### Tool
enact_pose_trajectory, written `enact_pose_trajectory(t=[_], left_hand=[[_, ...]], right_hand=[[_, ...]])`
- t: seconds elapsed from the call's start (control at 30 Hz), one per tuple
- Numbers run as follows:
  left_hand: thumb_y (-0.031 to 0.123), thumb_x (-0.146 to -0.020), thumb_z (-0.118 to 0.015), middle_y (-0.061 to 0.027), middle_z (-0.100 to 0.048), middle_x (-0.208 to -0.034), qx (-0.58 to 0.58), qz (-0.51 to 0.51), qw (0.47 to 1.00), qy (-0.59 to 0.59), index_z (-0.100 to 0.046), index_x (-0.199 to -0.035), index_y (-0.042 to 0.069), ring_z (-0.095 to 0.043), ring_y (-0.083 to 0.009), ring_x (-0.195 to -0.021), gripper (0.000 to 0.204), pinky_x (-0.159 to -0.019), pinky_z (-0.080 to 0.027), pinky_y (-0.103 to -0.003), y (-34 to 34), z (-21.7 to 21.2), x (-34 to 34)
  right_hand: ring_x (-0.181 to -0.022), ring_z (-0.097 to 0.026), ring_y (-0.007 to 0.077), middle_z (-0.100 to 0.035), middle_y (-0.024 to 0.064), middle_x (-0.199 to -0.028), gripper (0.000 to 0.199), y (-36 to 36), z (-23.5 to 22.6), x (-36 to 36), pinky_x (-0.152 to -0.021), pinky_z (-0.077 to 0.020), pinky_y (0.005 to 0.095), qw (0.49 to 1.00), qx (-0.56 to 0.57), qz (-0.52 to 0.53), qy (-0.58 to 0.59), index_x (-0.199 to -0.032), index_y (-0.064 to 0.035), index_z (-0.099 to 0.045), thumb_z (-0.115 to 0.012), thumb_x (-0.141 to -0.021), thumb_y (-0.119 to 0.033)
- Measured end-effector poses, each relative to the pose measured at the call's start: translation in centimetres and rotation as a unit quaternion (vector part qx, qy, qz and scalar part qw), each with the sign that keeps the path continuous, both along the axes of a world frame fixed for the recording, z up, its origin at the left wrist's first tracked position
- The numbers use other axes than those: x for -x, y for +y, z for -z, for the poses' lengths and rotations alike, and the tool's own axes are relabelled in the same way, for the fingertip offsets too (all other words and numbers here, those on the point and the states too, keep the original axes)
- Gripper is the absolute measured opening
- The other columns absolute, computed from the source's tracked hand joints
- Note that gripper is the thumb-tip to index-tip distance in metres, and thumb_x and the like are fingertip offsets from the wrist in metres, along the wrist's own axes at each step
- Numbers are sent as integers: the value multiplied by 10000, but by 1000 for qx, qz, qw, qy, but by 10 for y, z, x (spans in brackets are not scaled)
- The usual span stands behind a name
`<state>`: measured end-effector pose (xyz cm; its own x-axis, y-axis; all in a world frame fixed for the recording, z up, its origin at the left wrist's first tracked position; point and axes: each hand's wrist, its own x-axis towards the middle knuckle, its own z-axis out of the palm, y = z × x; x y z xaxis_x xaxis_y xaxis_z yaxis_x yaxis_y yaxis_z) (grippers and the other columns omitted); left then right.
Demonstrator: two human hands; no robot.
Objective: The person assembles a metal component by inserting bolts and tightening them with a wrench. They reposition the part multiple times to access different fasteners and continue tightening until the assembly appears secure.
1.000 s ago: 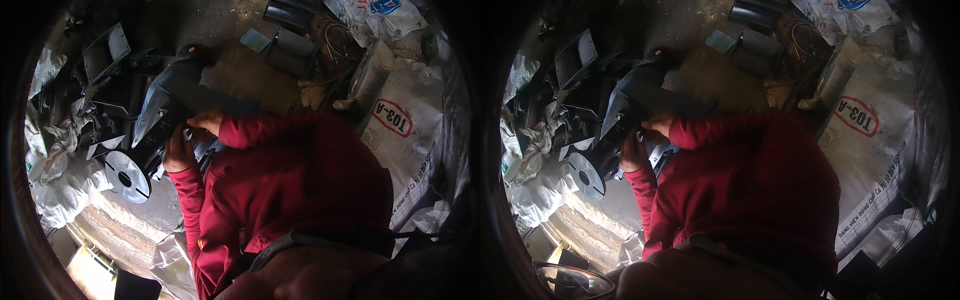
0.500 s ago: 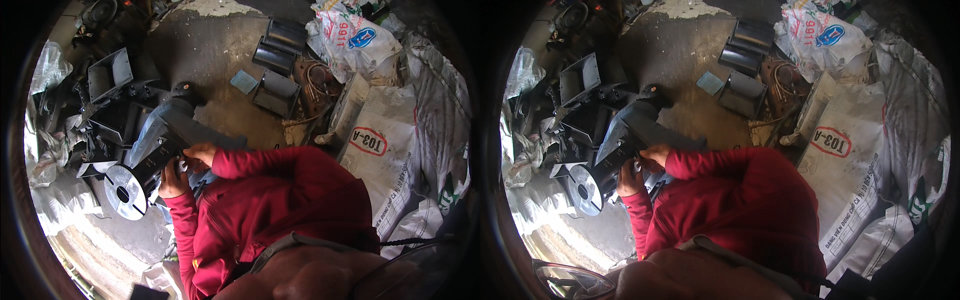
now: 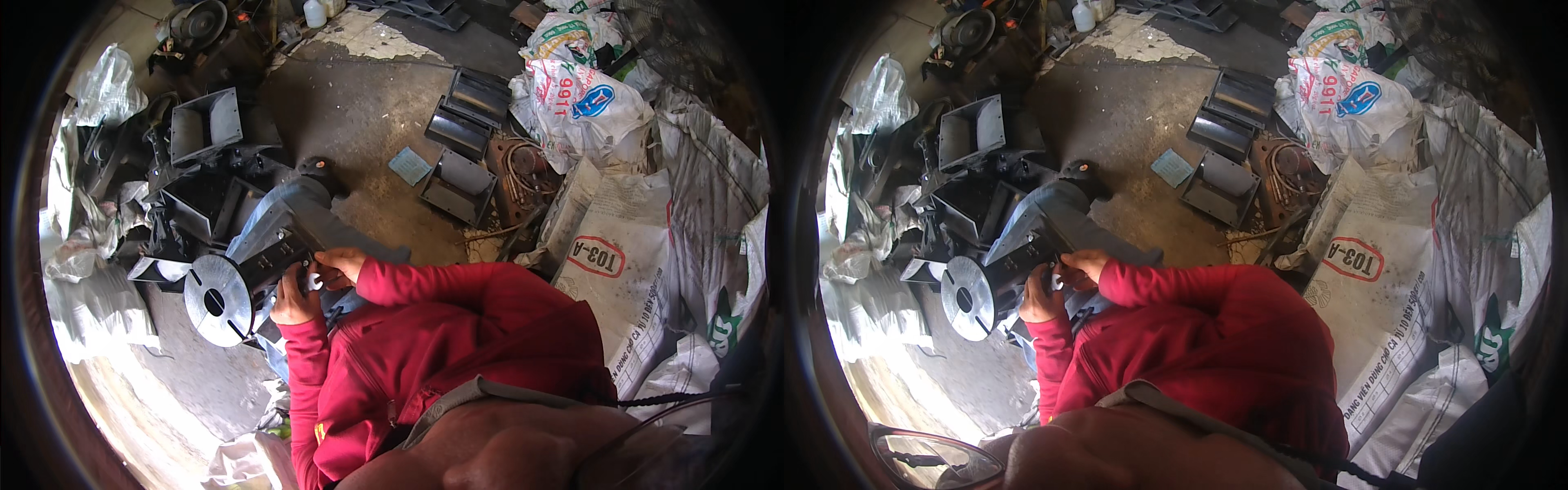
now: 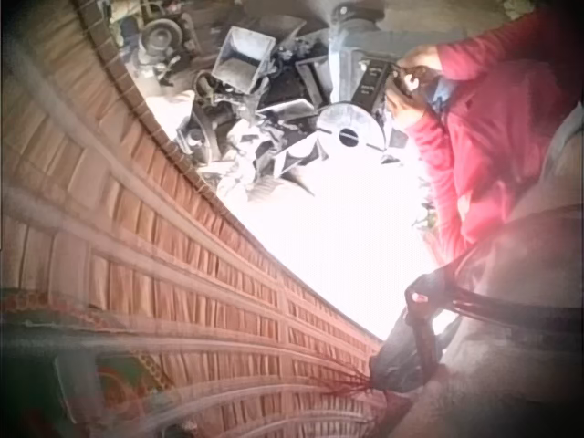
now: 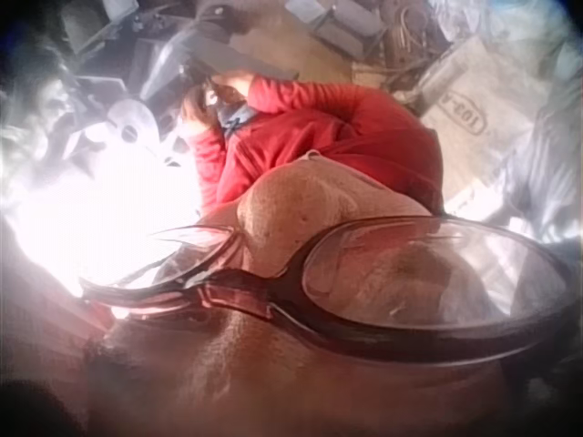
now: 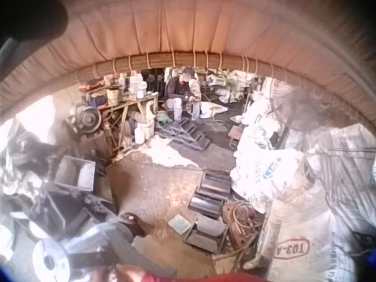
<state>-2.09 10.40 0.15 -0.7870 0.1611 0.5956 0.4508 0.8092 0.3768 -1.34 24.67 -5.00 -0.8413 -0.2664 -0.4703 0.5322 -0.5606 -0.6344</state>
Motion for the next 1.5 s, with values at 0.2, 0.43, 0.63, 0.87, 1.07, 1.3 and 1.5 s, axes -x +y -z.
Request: enact_pose_trajectory(t=[0.2,0.43,0.63,0.87,1.07,1.3,1.5], left_hand=[[188,-725,-721,-51,-651,-817,15,36,998,-46,-659,-1066,190,-654,-285,-653,347,-538,-512,-382,-2,7,3],[195,-705,-731,-61,-643,-844,4,-6,999,-54,-643,-1098,185,-658,-280,-682,403,-561,-514,-381,-2,5,-2],[243,-821,-696,-63,-647,-803,39,26,998,-45,-660,-1044,166,-648,-277,-642,239,-524,-500,-370,-7,4,3],[270,-833,-705,-63,-681,-805,37,1,999,-33,-685,-1015,173,-662,-282,-629,207,-504,-502,-368,-2,-1,1],[206,-836,-672,-56,-666,-762,16,39,999,6,-676,-1016,177,-648,-270,-590,183,-491,-492,-373,-3,13,7],[213,-816,-684,-60,-685,-837,1,37,999,-31,-683,-1059,193,-661,-277,-635,244,-526,-513,-378,-6,9,3],[227,-795,-688,-47,-673,-806,13,33,999,-33,-673,-1042,201,-658,-288,-653,249,-538,-514,-384,-1,10,8]], right_hand=[[-842,-657,104,-669,2,-944,267,2,-2,0,-716,-568,263,1000,5,11,-12,-1078,-95,-642,-553,-986,-330],[-870,-637,86,-655,-3,-921,270,6,-19,-3,-695,-541,216,999,18,-16,37,-1058,-102,-643,-513,-1004,-332],[-782,-651,92,-673,-1,-903,272,0,-6,-1,-672,-550,232,999,7,32,-10,-1045,-87,-643,-544,-990,-334],[-782,-663,101,-676,3,-880,271,4,3,1,-703,-570,263,1000,9,22,8,-1047,-88,-648,-578,-973,-338],[-791,-667,118,-679,8,-878,267,-1,8,2,-732,-577,284,1000,2,18,-10,-1022,-93,-664,-582,-970,-341],[-693,-627,91,-661,-12,-817,283,-2,-1,0,-670,-549,249,1000,-13,21,2,-981,-93,-678,-572,-975,-355],[-680,-618,80,-654,-21,-799,265,3,4,0,-657,-544,251,1000,-7,26,-2,-1036,-105,-666,-565,-981,-343]])
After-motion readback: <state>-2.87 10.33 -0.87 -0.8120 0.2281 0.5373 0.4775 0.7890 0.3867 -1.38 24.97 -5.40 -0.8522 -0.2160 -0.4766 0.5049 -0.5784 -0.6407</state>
